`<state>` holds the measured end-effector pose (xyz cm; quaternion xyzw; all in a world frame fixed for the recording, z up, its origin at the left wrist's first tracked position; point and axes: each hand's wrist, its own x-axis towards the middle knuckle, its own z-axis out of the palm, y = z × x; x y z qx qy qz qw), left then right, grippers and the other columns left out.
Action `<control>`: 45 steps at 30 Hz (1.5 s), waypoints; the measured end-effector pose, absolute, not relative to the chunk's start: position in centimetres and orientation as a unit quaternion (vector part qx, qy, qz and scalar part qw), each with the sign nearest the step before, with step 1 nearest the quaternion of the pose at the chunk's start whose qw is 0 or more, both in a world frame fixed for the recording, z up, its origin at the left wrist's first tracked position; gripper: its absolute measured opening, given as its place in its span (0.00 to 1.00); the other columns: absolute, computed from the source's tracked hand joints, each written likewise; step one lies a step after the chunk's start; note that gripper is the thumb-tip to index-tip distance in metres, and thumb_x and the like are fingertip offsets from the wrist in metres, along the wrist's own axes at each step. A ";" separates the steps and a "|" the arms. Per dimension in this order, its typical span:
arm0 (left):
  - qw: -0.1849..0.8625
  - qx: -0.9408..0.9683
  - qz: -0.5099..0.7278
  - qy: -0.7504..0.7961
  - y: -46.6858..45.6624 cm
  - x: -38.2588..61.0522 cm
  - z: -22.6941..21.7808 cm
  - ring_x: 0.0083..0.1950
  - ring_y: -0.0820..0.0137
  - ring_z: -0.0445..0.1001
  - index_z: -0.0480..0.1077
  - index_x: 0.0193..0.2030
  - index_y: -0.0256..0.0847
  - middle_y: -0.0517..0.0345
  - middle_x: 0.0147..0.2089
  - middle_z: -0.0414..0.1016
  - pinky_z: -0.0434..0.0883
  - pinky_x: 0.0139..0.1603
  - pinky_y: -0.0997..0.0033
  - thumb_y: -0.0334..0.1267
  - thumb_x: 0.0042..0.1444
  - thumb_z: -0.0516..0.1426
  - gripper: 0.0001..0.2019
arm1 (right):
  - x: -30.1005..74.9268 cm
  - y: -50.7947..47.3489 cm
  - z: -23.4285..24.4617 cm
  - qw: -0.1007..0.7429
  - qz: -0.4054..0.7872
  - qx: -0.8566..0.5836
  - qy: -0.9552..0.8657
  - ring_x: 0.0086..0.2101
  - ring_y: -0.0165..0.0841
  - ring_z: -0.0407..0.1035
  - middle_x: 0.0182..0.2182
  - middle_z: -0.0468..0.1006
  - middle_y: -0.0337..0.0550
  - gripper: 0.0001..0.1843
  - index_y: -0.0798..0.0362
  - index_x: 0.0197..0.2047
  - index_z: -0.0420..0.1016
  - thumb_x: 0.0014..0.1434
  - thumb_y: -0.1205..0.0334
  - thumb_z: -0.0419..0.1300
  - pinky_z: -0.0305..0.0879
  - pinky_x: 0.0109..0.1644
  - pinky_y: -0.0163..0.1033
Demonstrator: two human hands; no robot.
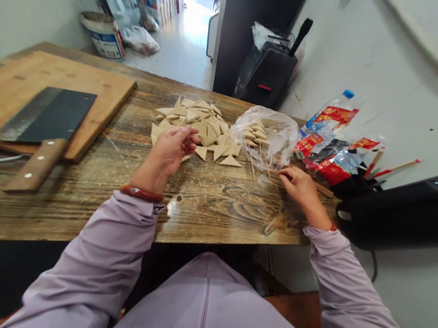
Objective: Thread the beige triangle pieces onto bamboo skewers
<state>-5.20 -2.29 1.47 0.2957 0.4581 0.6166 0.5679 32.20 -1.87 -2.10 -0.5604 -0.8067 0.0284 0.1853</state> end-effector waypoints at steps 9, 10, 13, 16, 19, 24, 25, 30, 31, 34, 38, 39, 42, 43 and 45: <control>0.559 0.299 0.623 0.458 -2.2 -5.5 1.0 0.22 0.80 0.69 0.73 0.36 0.34 0.60 0.25 0.74 0.67 0.25 0.81 0.37 0.56 0.62 0.07 | 32.2 -3.2 -3.6 0.131 0.050 -0.502 -0.854 0.35 0.37 0.70 0.34 0.76 0.47 0.10 0.52 0.35 0.75 0.64 0.60 0.55 0.64 0.41 0.41; 0.556 0.297 0.627 0.458 -2.3 -5.5 1.0 0.22 0.80 0.69 0.73 0.36 0.34 0.60 0.25 0.74 0.67 0.25 0.81 0.37 0.56 0.62 0.08 | 32.2 -3.2 -3.6 0.120 0.040 -0.489 -0.863 0.35 0.38 0.70 0.33 0.76 0.48 0.11 0.52 0.34 0.74 0.65 0.60 0.54 0.64 0.41 0.41; 0.546 0.285 0.643 0.455 -2.3 -5.8 1.1 0.22 0.80 0.69 0.74 0.36 0.34 0.61 0.26 0.74 0.67 0.26 0.81 0.37 0.56 0.61 0.07 | 31.7 -3.8 -3.7 0.098 0.016 -0.447 -0.889 0.35 0.40 0.68 0.33 0.75 0.50 0.12 0.52 0.33 0.71 0.67 0.61 0.51 0.64 0.42 0.44; 0.521 0.278 0.669 0.452 -2.3 -6.2 1.2 0.23 0.81 0.69 0.73 0.35 0.33 0.61 0.26 0.73 0.67 0.27 0.81 0.36 0.57 0.60 0.07 | 30.3 -5.0 -3.4 0.119 0.026 -0.421 -0.899 0.34 0.41 0.68 0.32 0.74 0.50 0.11 0.52 0.34 0.70 0.67 0.62 0.50 0.65 0.41 0.45; 0.473 0.299 0.685 0.466 -2.2 -6.6 1.2 0.23 0.81 0.67 0.73 0.34 0.34 0.62 0.26 0.72 0.65 0.27 0.80 0.36 0.57 0.60 0.06 | 27.9 -5.7 -2.5 0.186 0.070 -0.422 -0.884 0.32 0.39 0.68 0.32 0.75 0.48 0.10 0.51 0.38 0.71 0.68 0.62 0.50 0.65 0.38 0.44; 0.381 0.401 0.648 0.523 -1.9 -7.2 0.8 0.25 0.78 0.65 0.75 0.33 0.37 0.61 0.26 0.72 0.63 0.29 0.77 0.39 0.54 0.62 0.07 | 22.0 -4.9 -0.7 0.338 0.171 -0.368 -0.849 0.39 0.39 0.73 0.38 0.79 0.48 0.12 0.50 0.45 0.77 0.66 0.60 0.52 0.68 0.45 0.45; 0.361 0.427 0.634 0.535 -1.9 -7.3 0.6 0.26 0.77 0.65 0.75 0.33 0.37 0.60 0.26 0.72 0.63 0.31 0.76 0.39 0.53 0.61 0.07 | 20.7 -4.6 -0.6 0.349 0.203 -0.369 -0.837 0.38 0.38 0.73 0.36 0.80 0.47 0.12 0.50 0.44 0.78 0.65 0.59 0.53 0.68 0.44 0.45; 0.265 0.541 0.536 0.592 -1.4 -7.3 -0.4 0.32 0.70 0.69 0.77 0.33 0.36 0.57 0.29 0.75 0.65 0.35 0.71 0.38 0.53 0.59 0.08 | 15.8 -3.2 -1.1 0.361 0.448 -0.408 -0.709 0.24 0.29 0.62 0.24 0.72 0.37 0.15 0.53 0.41 0.79 0.58 0.52 0.60 0.58 0.28 0.36; 0.254 0.557 0.517 0.598 -1.4 -7.3 -0.5 0.33 0.69 0.70 0.78 0.34 0.36 0.56 0.30 0.76 0.65 0.36 0.70 0.38 0.54 0.58 0.09 | 15.2 -2.9 -1.3 0.359 0.496 -0.411 -0.675 0.22 0.27 0.60 0.23 0.70 0.35 0.16 0.53 0.41 0.79 0.55 0.51 0.62 0.56 0.26 0.35; 0.227 0.594 0.478 0.606 -1.4 -7.1 -0.6 0.36 0.67 0.72 0.79 0.35 0.36 0.53 0.33 0.78 0.66 0.39 0.68 0.37 0.54 0.58 0.09 | 14.4 -2.0 -1.7 0.375 0.582 -0.413 -0.591 0.21 0.25 0.57 0.22 0.67 0.32 0.19 0.53 0.39 0.77 0.49 0.49 0.66 0.53 0.24 0.33; 0.168 0.639 0.440 0.608 -1.6 -6.9 -0.9 0.39 0.64 0.73 0.79 0.34 0.39 0.51 0.35 0.78 0.67 0.45 0.64 0.36 0.56 0.58 0.08 | 15.2 -0.6 -2.1 0.414 0.599 -0.424 -0.538 0.21 0.25 0.58 0.21 0.67 0.31 0.20 0.52 0.36 0.76 0.44 0.49 0.69 0.51 0.22 0.31; 0.147 0.657 0.419 0.609 -1.6 -6.7 -1.1 0.41 0.62 0.73 0.79 0.35 0.39 0.50 0.36 0.78 0.67 0.47 0.62 0.35 0.56 0.57 0.08 | 15.6 -0.3 -2.2 0.423 0.597 -0.427 -0.531 0.21 0.25 0.58 0.20 0.67 0.31 0.19 0.52 0.36 0.75 0.44 0.49 0.70 0.51 0.22 0.31; 0.078 0.718 0.325 0.611 -1.8 -5.9 -1.4 0.48 0.57 0.72 0.79 0.38 0.40 0.46 0.42 0.77 0.65 0.56 0.55 0.35 0.58 0.57 0.08 | 16.4 0.2 -2.3 0.437 0.594 -0.425 -0.525 0.20 0.24 0.58 0.21 0.67 0.31 0.19 0.51 0.36 0.75 0.45 0.49 0.69 0.52 0.22 0.31; 0.058 0.734 0.292 0.611 -1.9 -5.6 -1.5 0.50 0.56 0.71 0.80 0.39 0.40 0.46 0.44 0.77 0.64 0.57 0.53 0.35 0.58 0.57 0.09 | 16.5 0.2 -2.4 0.439 0.593 -0.420 -0.528 0.20 0.24 0.58 0.21 0.67 0.31 0.18 0.51 0.36 0.75 0.45 0.49 0.69 0.52 0.22 0.31; 0.029 0.753 0.240 0.612 -2.1 -5.1 -1.5 0.53 0.54 0.69 0.80 0.40 0.40 0.45 0.46 0.76 0.63 0.58 0.52 0.36 0.60 0.56 0.10 | 16.5 0.0 -2.3 0.442 0.591 -0.412 -0.535 0.20 0.24 0.57 0.21 0.67 0.31 0.18 0.52 0.35 0.75 0.46 0.48 0.69 0.52 0.23 0.32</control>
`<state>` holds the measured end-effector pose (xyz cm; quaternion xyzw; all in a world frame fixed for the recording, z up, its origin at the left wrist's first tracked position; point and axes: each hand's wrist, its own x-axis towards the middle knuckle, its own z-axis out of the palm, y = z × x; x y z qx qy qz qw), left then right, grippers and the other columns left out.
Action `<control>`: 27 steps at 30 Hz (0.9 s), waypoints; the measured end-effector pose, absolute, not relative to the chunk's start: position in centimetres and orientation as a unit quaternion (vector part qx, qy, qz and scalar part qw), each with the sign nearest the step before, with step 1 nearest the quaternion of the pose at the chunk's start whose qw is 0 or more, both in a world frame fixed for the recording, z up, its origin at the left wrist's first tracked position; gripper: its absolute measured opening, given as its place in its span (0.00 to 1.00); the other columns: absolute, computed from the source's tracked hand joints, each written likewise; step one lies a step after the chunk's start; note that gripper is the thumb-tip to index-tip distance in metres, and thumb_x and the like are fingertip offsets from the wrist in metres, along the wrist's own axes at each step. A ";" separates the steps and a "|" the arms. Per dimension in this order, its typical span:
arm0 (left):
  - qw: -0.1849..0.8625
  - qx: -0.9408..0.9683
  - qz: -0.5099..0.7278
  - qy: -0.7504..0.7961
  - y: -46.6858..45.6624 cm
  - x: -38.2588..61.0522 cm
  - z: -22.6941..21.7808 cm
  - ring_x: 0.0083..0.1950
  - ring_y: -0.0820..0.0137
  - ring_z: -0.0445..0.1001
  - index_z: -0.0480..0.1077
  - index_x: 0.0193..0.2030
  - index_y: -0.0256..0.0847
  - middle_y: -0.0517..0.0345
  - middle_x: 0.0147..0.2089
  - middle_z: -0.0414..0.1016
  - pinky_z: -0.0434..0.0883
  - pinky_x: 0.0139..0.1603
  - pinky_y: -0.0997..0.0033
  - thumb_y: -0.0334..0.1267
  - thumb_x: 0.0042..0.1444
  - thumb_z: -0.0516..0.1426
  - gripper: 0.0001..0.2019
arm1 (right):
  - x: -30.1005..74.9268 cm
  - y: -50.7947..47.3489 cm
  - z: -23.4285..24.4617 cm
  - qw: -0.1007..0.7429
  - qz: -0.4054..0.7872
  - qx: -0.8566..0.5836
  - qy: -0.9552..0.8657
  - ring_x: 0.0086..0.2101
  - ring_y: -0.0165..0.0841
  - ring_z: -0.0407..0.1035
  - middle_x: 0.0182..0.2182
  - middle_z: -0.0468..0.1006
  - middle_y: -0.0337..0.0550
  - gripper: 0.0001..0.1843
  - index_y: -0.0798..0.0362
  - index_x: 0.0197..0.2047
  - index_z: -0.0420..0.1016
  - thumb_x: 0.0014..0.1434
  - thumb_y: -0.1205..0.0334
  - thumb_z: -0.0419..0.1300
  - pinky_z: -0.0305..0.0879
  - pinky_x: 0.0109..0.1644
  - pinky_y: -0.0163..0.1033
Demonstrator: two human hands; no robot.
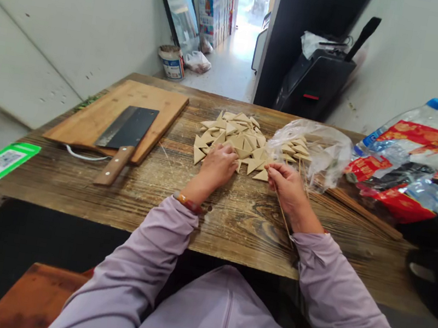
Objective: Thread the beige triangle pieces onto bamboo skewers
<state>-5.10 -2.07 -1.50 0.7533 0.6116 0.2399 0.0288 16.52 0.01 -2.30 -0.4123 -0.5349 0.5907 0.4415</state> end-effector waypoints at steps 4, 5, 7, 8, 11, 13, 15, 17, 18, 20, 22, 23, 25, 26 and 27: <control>0.002 0.752 0.186 0.632 -2.1 -4.7 -1.4 0.55 0.51 0.67 0.79 0.41 0.40 0.42 0.49 0.74 0.62 0.57 0.50 0.36 0.60 0.55 0.10 | 15.9 -0.6 -2.1 0.436 0.595 -0.408 -0.538 0.20 0.23 0.56 0.21 0.67 0.31 0.19 0.52 0.35 0.76 0.46 0.47 0.69 0.51 0.23 0.32; -0.001 0.750 0.178 0.637 -2.1 -4.8 -1.4 0.55 0.51 0.66 0.79 0.40 0.40 0.42 0.50 0.74 0.62 0.57 0.50 0.37 0.60 0.55 0.10 | 15.7 -0.7 -2.1 0.435 0.598 -0.408 -0.536 0.20 0.23 0.56 0.21 0.67 0.30 0.19 0.52 0.35 0.76 0.46 0.47 0.69 0.51 0.23 0.32; -0.004 0.748 0.167 0.642 -2.1 -4.8 -1.5 0.56 0.49 0.66 0.78 0.39 0.39 0.41 0.51 0.73 0.62 0.56 0.50 0.37 0.60 0.55 0.10 | 15.5 -0.8 -2.1 0.433 0.604 -0.410 -0.529 0.20 0.23 0.56 0.20 0.66 0.30 0.19 0.52 0.35 0.76 0.45 0.48 0.69 0.51 0.23 0.31; -0.006 0.748 0.166 0.643 -2.1 -4.9 -1.5 0.56 0.49 0.66 0.78 0.39 0.39 0.40 0.51 0.73 0.62 0.55 0.50 0.37 0.60 0.55 0.10 | 15.5 -0.9 -2.1 0.433 0.607 -0.411 -0.525 0.20 0.23 0.56 0.20 0.66 0.30 0.18 0.52 0.34 0.77 0.45 0.48 0.69 0.50 0.23 0.31; 0.002 0.738 0.193 0.647 -1.9 -5.0 -1.8 0.54 0.50 0.67 0.76 0.37 0.39 0.41 0.50 0.74 0.63 0.54 0.51 0.37 0.57 0.58 0.06 | 15.4 -0.9 -2.2 0.432 0.610 -0.411 -0.522 0.20 0.23 0.55 0.20 0.66 0.30 0.18 0.53 0.34 0.77 0.45 0.49 0.69 0.50 0.23 0.31; 0.038 0.720 0.241 0.650 -1.7 -5.2 -2.0 0.50 0.53 0.69 0.74 0.33 0.39 0.44 0.44 0.75 0.64 0.52 0.54 0.34 0.53 0.61 0.02 | 15.4 -1.0 -2.3 0.429 0.607 -0.409 -0.529 0.20 0.23 0.55 0.20 0.67 0.30 0.17 0.53 0.34 0.77 0.45 0.49 0.68 0.50 0.23 0.31; 0.111 0.687 0.308 0.649 -1.5 -5.2 -2.0 0.41 0.60 0.69 0.71 0.28 0.40 0.50 0.34 0.74 0.65 0.46 0.60 0.33 0.51 0.62 0.04 | 15.3 -1.1 -2.3 0.428 0.595 -0.411 -0.542 0.20 0.24 0.56 0.20 0.67 0.31 0.16 0.52 0.34 0.77 0.47 0.50 0.68 0.50 0.24 0.32; 0.199 0.634 0.388 0.638 -1.5 -5.2 -1.8 0.32 0.68 0.66 0.68 0.24 0.40 0.57 0.27 0.69 0.63 0.39 0.66 0.32 0.49 0.63 0.08 | 15.3 -1.3 -2.3 0.434 0.574 -0.412 -0.559 0.21 0.24 0.56 0.20 0.67 0.32 0.15 0.53 0.34 0.77 0.49 0.50 0.66 0.50 0.24 0.32; 0.247 0.599 0.432 0.627 -1.5 -5.1 -1.7 0.30 0.70 0.64 0.68 0.24 0.40 0.59 0.25 0.68 0.61 0.35 0.69 0.33 0.48 0.63 0.08 | 15.4 -1.4 -2.3 0.438 0.562 -0.412 -0.568 0.21 0.24 0.56 0.21 0.67 0.32 0.15 0.53 0.35 0.78 0.50 0.50 0.65 0.50 0.24 0.32; 0.354 0.517 0.512 0.587 -1.7 -4.9 -1.3 0.27 0.75 0.62 0.71 0.27 0.38 0.62 0.25 0.68 0.59 0.31 0.72 0.35 0.47 0.65 0.06 | 15.4 -1.8 -2.3 0.443 0.533 -0.410 -0.593 0.21 0.25 0.57 0.21 0.68 0.33 0.14 0.53 0.35 0.78 0.53 0.51 0.64 0.52 0.25 0.33; 0.469 0.434 0.557 0.530 -2.1 -4.7 -0.7 0.25 0.78 0.62 0.74 0.31 0.36 0.63 0.25 0.69 0.59 0.28 0.75 0.37 0.46 0.66 0.08 | 15.4 -2.3 -2.2 0.436 0.502 -0.407 -0.626 0.22 0.27 0.59 0.22 0.69 0.34 0.13 0.53 0.37 0.79 0.55 0.53 0.62 0.54 0.26 0.34; 0.513 0.402 0.568 0.503 -2.3 -4.6 -0.5 0.25 0.79 0.62 0.75 0.32 0.36 0.63 0.25 0.69 0.60 0.28 0.76 0.38 0.46 0.67 0.10 | 15.3 -2.5 -2.1 0.432 0.485 -0.406 -0.643 0.23 0.28 0.60 0.23 0.70 0.35 0.13 0.52 0.39 0.79 0.56 0.53 0.61 0.55 0.27 0.35; 0.568 0.349 0.583 0.465 -2.6 -4.4 -0.1 0.25 0.79 0.65 0.74 0.30 0.34 0.62 0.26 0.70 0.63 0.29 0.77 0.37 0.43 0.69 0.11 | 15.2 -3.1 -2.0 0.428 0.446 -0.403 -0.675 0.25 0.30 0.63 0.24 0.73 0.37 0.13 0.51 0.42 0.80 0.58 0.55 0.59 0.59 0.29 0.36; 0.586 0.327 0.589 0.451 -2.7 -4.4 0.0 0.26 0.79 0.66 0.73 0.29 0.34 0.62 0.26 0.70 0.65 0.29 0.77 0.36 0.42 0.70 0.12 | 15.2 -3.3 -2.0 0.429 0.424 -0.400 -0.690 0.26 0.31 0.65 0.25 0.74 0.38 0.13 0.51 0.43 0.80 0.59 0.56 0.59 0.60 0.31 0.37; 0.600 0.307 0.593 0.441 -2.7 -4.3 0.1 0.26 0.79 0.67 0.72 0.29 0.35 0.62 0.26 0.71 0.66 0.30 0.77 0.35 0.42 0.70 0.12 | 15.1 -3.6 -1.9 0.430 0.401 -0.396 -0.705 0.27 0.32 0.66 0.26 0.75 0.39 0.13 0.50 0.44 0.81 0.59 0.58 0.58 0.62 0.32 0.37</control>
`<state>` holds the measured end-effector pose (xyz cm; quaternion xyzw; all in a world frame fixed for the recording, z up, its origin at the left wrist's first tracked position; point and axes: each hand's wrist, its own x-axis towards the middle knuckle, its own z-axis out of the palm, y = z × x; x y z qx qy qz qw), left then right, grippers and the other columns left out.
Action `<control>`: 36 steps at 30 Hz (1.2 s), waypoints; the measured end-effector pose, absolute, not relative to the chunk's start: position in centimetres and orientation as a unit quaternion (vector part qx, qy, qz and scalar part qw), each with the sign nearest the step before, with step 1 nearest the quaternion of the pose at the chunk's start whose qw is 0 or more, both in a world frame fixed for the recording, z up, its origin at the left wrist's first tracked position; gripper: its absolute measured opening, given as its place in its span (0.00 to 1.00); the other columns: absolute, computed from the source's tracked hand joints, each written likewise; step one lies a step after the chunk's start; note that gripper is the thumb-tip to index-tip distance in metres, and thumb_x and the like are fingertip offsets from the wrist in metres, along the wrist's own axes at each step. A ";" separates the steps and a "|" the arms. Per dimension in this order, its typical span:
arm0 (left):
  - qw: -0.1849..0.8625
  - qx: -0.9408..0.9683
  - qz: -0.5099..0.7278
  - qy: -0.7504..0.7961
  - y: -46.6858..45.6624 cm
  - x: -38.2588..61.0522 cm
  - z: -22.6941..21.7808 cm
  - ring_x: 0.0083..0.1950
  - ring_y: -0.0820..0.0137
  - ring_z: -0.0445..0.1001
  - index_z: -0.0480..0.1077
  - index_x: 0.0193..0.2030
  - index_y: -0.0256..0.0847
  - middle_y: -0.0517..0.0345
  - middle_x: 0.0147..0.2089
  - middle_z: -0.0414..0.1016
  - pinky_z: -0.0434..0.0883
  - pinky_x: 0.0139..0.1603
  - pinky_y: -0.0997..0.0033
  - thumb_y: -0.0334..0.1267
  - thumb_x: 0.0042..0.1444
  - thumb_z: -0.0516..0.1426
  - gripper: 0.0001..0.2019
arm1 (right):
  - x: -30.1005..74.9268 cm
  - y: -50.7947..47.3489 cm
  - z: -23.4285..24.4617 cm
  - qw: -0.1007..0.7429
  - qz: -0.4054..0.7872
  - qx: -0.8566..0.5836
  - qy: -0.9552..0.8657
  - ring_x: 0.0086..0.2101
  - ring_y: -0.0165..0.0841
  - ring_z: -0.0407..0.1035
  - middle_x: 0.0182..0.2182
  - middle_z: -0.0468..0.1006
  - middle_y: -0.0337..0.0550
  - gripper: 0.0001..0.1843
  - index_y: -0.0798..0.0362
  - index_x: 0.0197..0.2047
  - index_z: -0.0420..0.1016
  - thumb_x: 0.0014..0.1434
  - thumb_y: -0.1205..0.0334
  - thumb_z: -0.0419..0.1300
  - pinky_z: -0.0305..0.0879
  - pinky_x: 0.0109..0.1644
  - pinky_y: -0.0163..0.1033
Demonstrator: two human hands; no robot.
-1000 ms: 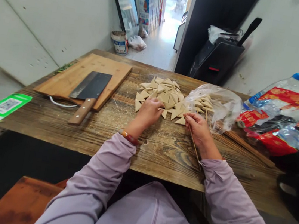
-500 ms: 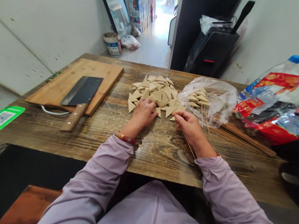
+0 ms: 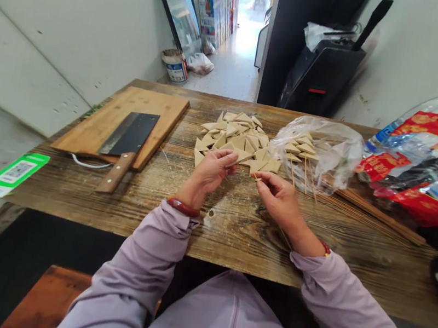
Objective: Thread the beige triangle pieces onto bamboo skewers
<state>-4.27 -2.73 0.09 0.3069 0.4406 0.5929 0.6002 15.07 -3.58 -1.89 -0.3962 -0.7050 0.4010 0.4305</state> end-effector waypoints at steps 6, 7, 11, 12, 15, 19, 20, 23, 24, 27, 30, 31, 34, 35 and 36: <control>0.632 0.265 0.591 0.425 -2.8 -3.8 0.4 0.25 0.80 0.67 0.69 0.27 0.35 0.64 0.24 0.69 0.67 0.28 0.78 0.33 0.49 0.68 0.11 | 14.7 -4.4 -1.5 0.416 0.319 -0.381 -0.762 0.27 0.32 0.68 0.26 0.77 0.39 0.18 0.50 0.50 0.81 0.60 0.62 0.56 0.66 0.35 0.39; 0.632 0.266 0.590 0.427 -2.9 -3.7 0.5 0.25 0.80 0.67 0.69 0.27 0.35 0.64 0.24 0.69 0.66 0.28 0.78 0.33 0.50 0.67 0.10 | 14.7 -4.4 -1.5 0.412 0.315 -0.382 -0.765 0.28 0.33 0.68 0.28 0.78 0.40 0.18 0.49 0.51 0.81 0.61 0.62 0.56 0.67 0.35 0.39; 0.630 0.267 0.584 0.437 -3.0 -3.4 0.6 0.24 0.80 0.67 0.70 0.29 0.34 0.63 0.25 0.70 0.67 0.29 0.77 0.34 0.51 0.67 0.10 | 14.7 -4.4 -1.7 0.404 0.316 -0.382 -0.769 0.33 0.35 0.73 0.36 0.83 0.43 0.20 0.49 0.54 0.81 0.61 0.62 0.55 0.70 0.40 0.41; 0.629 0.267 0.584 0.438 -3.0 -3.3 0.6 0.24 0.81 0.67 0.70 0.29 0.34 0.63 0.25 0.71 0.67 0.29 0.77 0.34 0.51 0.67 0.10 | 14.8 -4.4 -1.8 0.402 0.318 -0.382 -0.769 0.33 0.35 0.73 0.37 0.83 0.44 0.20 0.49 0.54 0.80 0.62 0.62 0.55 0.70 0.40 0.41; 0.627 0.270 0.585 0.437 -2.9 -3.2 0.6 0.24 0.81 0.67 0.69 0.28 0.35 0.63 0.25 0.70 0.67 0.28 0.78 0.34 0.50 0.68 0.11 | 14.8 -4.3 -2.0 0.393 0.320 -0.386 -0.771 0.35 0.36 0.75 0.37 0.84 0.43 0.21 0.48 0.56 0.79 0.63 0.62 0.54 0.71 0.41 0.42; 0.631 0.268 0.587 0.431 -2.9 -3.1 0.6 0.24 0.81 0.67 0.69 0.28 0.34 0.63 0.25 0.70 0.67 0.27 0.78 0.34 0.51 0.68 0.11 | 14.9 -4.3 -2.1 0.385 0.320 -0.385 -0.775 0.40 0.38 0.76 0.39 0.84 0.45 0.21 0.50 0.57 0.79 0.63 0.62 0.54 0.72 0.45 0.44; 0.632 0.268 0.587 0.429 -3.0 -3.0 0.7 0.25 0.81 0.67 0.70 0.28 0.34 0.63 0.25 0.70 0.66 0.28 0.78 0.33 0.51 0.67 0.10 | 14.9 -4.3 -2.1 0.385 0.321 -0.385 -0.775 0.40 0.39 0.77 0.40 0.84 0.45 0.22 0.50 0.57 0.79 0.63 0.62 0.54 0.72 0.46 0.44; 0.631 0.268 0.586 0.432 -3.1 -2.9 0.9 0.25 0.80 0.67 0.70 0.28 0.34 0.62 0.25 0.70 0.66 0.28 0.78 0.33 0.51 0.67 0.10 | 14.9 -4.2 -2.1 0.384 0.325 -0.386 -0.774 0.39 0.38 0.77 0.43 0.84 0.45 0.22 0.49 0.57 0.79 0.63 0.62 0.54 0.73 0.45 0.44; 0.630 0.269 0.586 0.434 -3.1 -2.9 0.9 0.26 0.80 0.67 0.69 0.28 0.34 0.62 0.25 0.70 0.66 0.28 0.78 0.33 0.51 0.67 0.10 | 14.9 -4.2 -2.1 0.382 0.324 -0.387 -0.774 0.38 0.37 0.77 0.44 0.84 0.45 0.22 0.48 0.57 0.79 0.63 0.62 0.54 0.73 0.45 0.44; 0.629 0.270 0.584 0.436 -3.1 -2.9 0.9 0.26 0.80 0.67 0.69 0.27 0.34 0.62 0.25 0.70 0.65 0.28 0.78 0.33 0.51 0.67 0.10 | 14.9 -4.1 -2.1 0.383 0.323 -0.388 -0.773 0.37 0.37 0.77 0.44 0.84 0.45 0.22 0.49 0.58 0.78 0.62 0.63 0.54 0.73 0.44 0.43; 0.631 0.269 0.586 0.432 -3.0 -2.9 0.8 0.26 0.80 0.66 0.69 0.27 0.34 0.62 0.25 0.70 0.65 0.28 0.78 0.32 0.50 0.67 0.10 | 14.8 -4.1 -2.1 0.388 0.321 -0.387 -0.773 0.37 0.36 0.77 0.43 0.84 0.45 0.22 0.50 0.57 0.79 0.62 0.63 0.54 0.73 0.44 0.43; 0.631 0.268 0.587 0.430 -3.0 -3.0 0.8 0.26 0.80 0.67 0.69 0.27 0.34 0.62 0.26 0.70 0.65 0.28 0.78 0.32 0.50 0.67 0.10 | 14.8 -4.1 -2.2 0.388 0.320 -0.387 -0.773 0.37 0.36 0.77 0.43 0.84 0.45 0.22 0.50 0.57 0.79 0.62 0.63 0.54 0.73 0.43 0.42; 0.634 0.269 0.589 0.423 -3.0 -3.0 0.7 0.26 0.80 0.67 0.70 0.28 0.34 0.62 0.26 0.70 0.65 0.28 0.78 0.32 0.50 0.67 0.10 | 14.8 -4.0 -2.2 0.390 0.314 -0.387 -0.775 0.35 0.35 0.76 0.42 0.85 0.46 0.22 0.52 0.57 0.79 0.63 0.63 0.54 0.72 0.41 0.41; 0.634 0.269 0.589 0.422 -3.0 -2.9 0.7 0.26 0.80 0.67 0.70 0.28 0.34 0.62 0.26 0.70 0.66 0.28 0.78 0.33 0.50 0.67 0.10 | 14.8 -4.0 -2.3 0.392 0.311 -0.385 -0.775 0.35 0.35 0.76 0.42 0.85 0.46 0.22 0.52 0.57 0.79 0.62 0.63 0.54 0.72 0.41 0.41; 0.635 0.269 0.589 0.422 -3.1 -2.9 0.7 0.26 0.80 0.67 0.70 0.27 0.34 0.62 0.26 0.70 0.66 0.28 0.79 0.33 0.49 0.67 0.10 | 14.8 -4.0 -2.3 0.396 0.309 -0.383 -0.775 0.35 0.35 0.77 0.42 0.85 0.46 0.22 0.52 0.57 0.79 0.62 0.63 0.54 0.73 0.41 0.41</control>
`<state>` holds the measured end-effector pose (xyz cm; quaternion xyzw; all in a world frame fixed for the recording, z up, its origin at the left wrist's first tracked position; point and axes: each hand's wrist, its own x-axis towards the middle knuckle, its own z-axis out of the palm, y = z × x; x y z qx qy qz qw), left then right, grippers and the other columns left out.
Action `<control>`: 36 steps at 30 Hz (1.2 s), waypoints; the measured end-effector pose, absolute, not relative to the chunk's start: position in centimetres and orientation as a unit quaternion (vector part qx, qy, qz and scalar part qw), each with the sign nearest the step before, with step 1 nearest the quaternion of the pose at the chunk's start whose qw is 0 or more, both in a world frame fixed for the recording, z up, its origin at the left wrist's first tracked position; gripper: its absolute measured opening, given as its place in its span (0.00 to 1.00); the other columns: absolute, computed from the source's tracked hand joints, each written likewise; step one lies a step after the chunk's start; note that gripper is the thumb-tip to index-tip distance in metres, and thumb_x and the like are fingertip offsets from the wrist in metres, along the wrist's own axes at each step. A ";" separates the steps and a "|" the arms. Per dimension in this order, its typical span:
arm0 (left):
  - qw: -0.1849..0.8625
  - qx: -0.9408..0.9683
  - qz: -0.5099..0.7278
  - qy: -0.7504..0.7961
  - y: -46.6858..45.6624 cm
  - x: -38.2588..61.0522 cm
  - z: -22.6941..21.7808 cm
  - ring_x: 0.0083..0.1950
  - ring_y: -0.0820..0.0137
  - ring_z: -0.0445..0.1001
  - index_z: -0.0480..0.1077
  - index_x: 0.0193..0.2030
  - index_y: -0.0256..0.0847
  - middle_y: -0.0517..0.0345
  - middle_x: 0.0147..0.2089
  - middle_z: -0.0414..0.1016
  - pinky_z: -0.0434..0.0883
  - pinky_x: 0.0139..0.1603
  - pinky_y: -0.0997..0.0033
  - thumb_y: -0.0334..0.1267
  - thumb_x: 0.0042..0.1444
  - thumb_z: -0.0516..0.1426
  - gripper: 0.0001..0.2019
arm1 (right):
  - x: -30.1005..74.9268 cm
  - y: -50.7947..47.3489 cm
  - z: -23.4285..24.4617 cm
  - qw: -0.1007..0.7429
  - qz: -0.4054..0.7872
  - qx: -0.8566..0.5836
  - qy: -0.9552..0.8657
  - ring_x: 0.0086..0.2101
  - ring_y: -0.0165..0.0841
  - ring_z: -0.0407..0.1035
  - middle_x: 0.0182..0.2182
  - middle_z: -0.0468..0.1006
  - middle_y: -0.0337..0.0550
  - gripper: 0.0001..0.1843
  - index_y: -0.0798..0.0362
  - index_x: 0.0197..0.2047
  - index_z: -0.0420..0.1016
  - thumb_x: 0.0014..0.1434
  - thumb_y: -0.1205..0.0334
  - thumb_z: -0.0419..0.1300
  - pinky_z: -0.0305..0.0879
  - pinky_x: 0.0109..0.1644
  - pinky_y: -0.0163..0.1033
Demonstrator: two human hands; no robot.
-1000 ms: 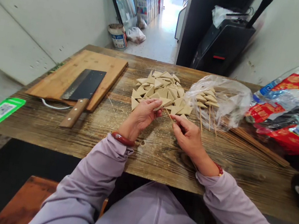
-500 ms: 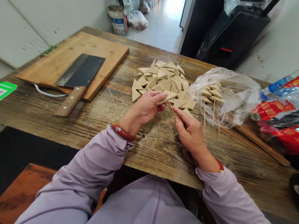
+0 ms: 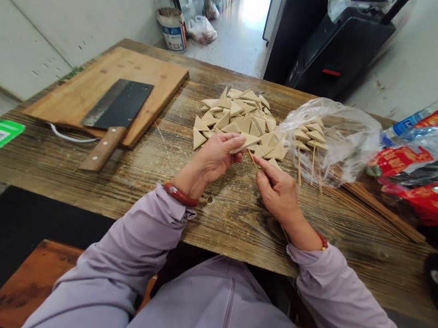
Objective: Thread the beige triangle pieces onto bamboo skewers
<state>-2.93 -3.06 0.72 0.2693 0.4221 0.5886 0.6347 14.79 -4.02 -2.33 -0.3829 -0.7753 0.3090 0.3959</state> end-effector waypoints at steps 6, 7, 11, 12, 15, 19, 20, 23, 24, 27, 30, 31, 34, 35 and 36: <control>0.633 0.279 0.585 0.424 -3.1 -2.8 0.6 0.25 0.80 0.66 0.70 0.27 0.34 0.62 0.25 0.70 0.65 0.28 0.78 0.35 0.48 0.68 0.11 | 14.8 -3.9 -2.5 0.401 0.308 -0.374 -0.778 0.35 0.34 0.77 0.42 0.85 0.46 0.22 0.53 0.57 0.79 0.62 0.64 0.54 0.73 0.41 0.40; 0.632 0.281 0.584 0.424 -3.0 -2.8 0.6 0.25 0.80 0.66 0.71 0.27 0.34 0.62 0.25 0.70 0.65 0.28 0.78 0.35 0.48 0.68 0.10 | 14.8 -3.9 -2.5 0.399 0.307 -0.374 -0.778 0.34 0.34 0.77 0.42 0.85 0.46 0.22 0.52 0.57 0.79 0.62 0.64 0.55 0.74 0.41 0.40; 0.618 0.301 0.587 0.427 -3.1 -2.8 0.4 0.25 0.80 0.66 0.71 0.27 0.35 0.62 0.26 0.70 0.65 0.29 0.78 0.34 0.48 0.68 0.10 | 14.7 -3.9 -2.5 0.406 0.301 -0.372 -0.779 0.38 0.36 0.78 0.43 0.85 0.47 0.22 0.53 0.57 0.79 0.62 0.64 0.54 0.74 0.43 0.41; 0.611 0.311 0.588 0.430 -3.1 -2.8 0.4 0.26 0.80 0.66 0.71 0.27 0.35 0.62 0.26 0.70 0.65 0.29 0.78 0.35 0.48 0.68 0.10 | 14.7 -3.9 -2.5 0.408 0.300 -0.371 -0.778 0.39 0.36 0.79 0.44 0.85 0.48 0.22 0.54 0.57 0.79 0.62 0.64 0.54 0.74 0.43 0.41; 0.575 0.348 0.594 0.442 -3.3 -2.8 0.4 0.27 0.80 0.66 0.72 0.28 0.35 0.61 0.27 0.70 0.65 0.29 0.78 0.35 0.49 0.67 0.09 | 14.6 -4.0 -2.6 0.411 0.296 -0.379 -0.775 0.40 0.37 0.79 0.44 0.85 0.47 0.22 0.53 0.56 0.80 0.62 0.64 0.55 0.75 0.44 0.42; 0.540 0.380 0.592 0.462 -3.4 -2.7 0.3 0.28 0.79 0.65 0.73 0.28 0.35 0.61 0.27 0.69 0.63 0.30 0.77 0.37 0.48 0.67 0.09 | 14.6 -3.9 -2.6 0.415 0.292 -0.380 -0.774 0.41 0.38 0.79 0.45 0.85 0.47 0.21 0.51 0.56 0.80 0.62 0.64 0.55 0.75 0.45 0.42; 0.536 0.385 0.589 0.465 -3.4 -2.7 0.3 0.27 0.79 0.64 0.72 0.27 0.35 0.62 0.26 0.69 0.63 0.30 0.77 0.38 0.48 0.67 0.10 | 14.6 -3.9 -2.6 0.418 0.291 -0.377 -0.774 0.41 0.38 0.79 0.46 0.85 0.47 0.21 0.51 0.56 0.80 0.62 0.64 0.55 0.75 0.46 0.43; 0.535 0.391 0.585 0.467 -3.3 -2.6 0.1 0.27 0.79 0.63 0.72 0.27 0.36 0.62 0.25 0.68 0.62 0.30 0.76 0.40 0.47 0.67 0.11 | 14.5 -4.0 -2.6 0.429 0.284 -0.372 -0.772 0.42 0.39 0.79 0.46 0.84 0.49 0.21 0.53 0.55 0.80 0.63 0.65 0.55 0.75 0.46 0.43; 0.537 0.391 0.585 0.465 -3.3 -2.6 0.1 0.27 0.79 0.63 0.72 0.27 0.36 0.62 0.26 0.68 0.62 0.31 0.76 0.40 0.47 0.67 0.11 | 14.5 -4.0 -2.6 0.432 0.281 -0.374 -0.771 0.42 0.39 0.80 0.46 0.84 0.48 0.21 0.52 0.55 0.80 0.63 0.65 0.55 0.75 0.46 0.43; 0.544 0.389 0.584 0.460 -3.4 -2.5 0.0 0.28 0.79 0.63 0.72 0.27 0.36 0.62 0.26 0.68 0.62 0.32 0.76 0.40 0.46 0.67 0.11 | 14.3 -4.0 -2.6 0.437 0.272 -0.379 -0.769 0.44 0.38 0.79 0.47 0.84 0.46 0.21 0.50 0.56 0.80 0.62 0.66 0.55 0.75 0.48 0.43; 0.546 0.386 0.583 0.462 -3.5 -2.4 0.1 0.29 0.78 0.64 0.72 0.26 0.36 0.61 0.27 0.69 0.62 0.32 0.75 0.41 0.46 0.67 0.11 | 14.1 -4.0 -2.6 0.440 0.269 -0.378 -0.769 0.45 0.38 0.79 0.47 0.84 0.46 0.21 0.49 0.56 0.80 0.63 0.66 0.54 0.75 0.50 0.43; 0.546 0.386 0.582 0.462 -3.5 -2.3 0.1 0.29 0.78 0.64 0.72 0.27 0.36 0.61 0.27 0.70 0.62 0.32 0.75 0.41 0.46 0.68 0.11 | 14.1 -4.0 -2.6 0.441 0.268 -0.379 -0.768 0.45 0.38 0.79 0.47 0.84 0.47 0.21 0.49 0.56 0.80 0.63 0.66 0.54 0.75 0.50 0.43; 0.550 0.384 0.582 0.459 -3.6 -2.1 0.0 0.29 0.77 0.64 0.73 0.27 0.36 0.60 0.28 0.70 0.62 0.32 0.75 0.41 0.46 0.68 0.11 | 13.9 -3.9 -2.7 0.438 0.268 -0.387 -0.766 0.44 0.38 0.79 0.47 0.84 0.47 0.21 0.49 0.56 0.80 0.63 0.66 0.54 0.74 0.49 0.43; 0.551 0.383 0.583 0.458 -3.6 -2.1 0.0 0.29 0.77 0.64 0.73 0.27 0.36 0.60 0.28 0.71 0.62 0.32 0.75 0.41 0.46 0.68 0.11 | 13.9 -3.8 -2.7 0.437 0.267 -0.390 -0.766 0.43 0.38 0.79 0.47 0.84 0.47 0.21 0.49 0.55 0.80 0.63 0.65 0.54 0.74 0.48 0.43; 0.552 0.382 0.583 0.457 -3.6 -2.0 -0.1 0.30 0.77 0.64 0.73 0.27 0.36 0.60 0.28 0.71 0.62 0.32 0.75 0.41 0.46 0.68 0.11 | 13.9 -3.8 -2.7 0.436 0.267 -0.392 -0.765 0.42 0.38 0.79 0.46 0.84 0.47 0.20 0.49 0.55 0.80 0.63 0.65 0.54 0.74 0.47 0.43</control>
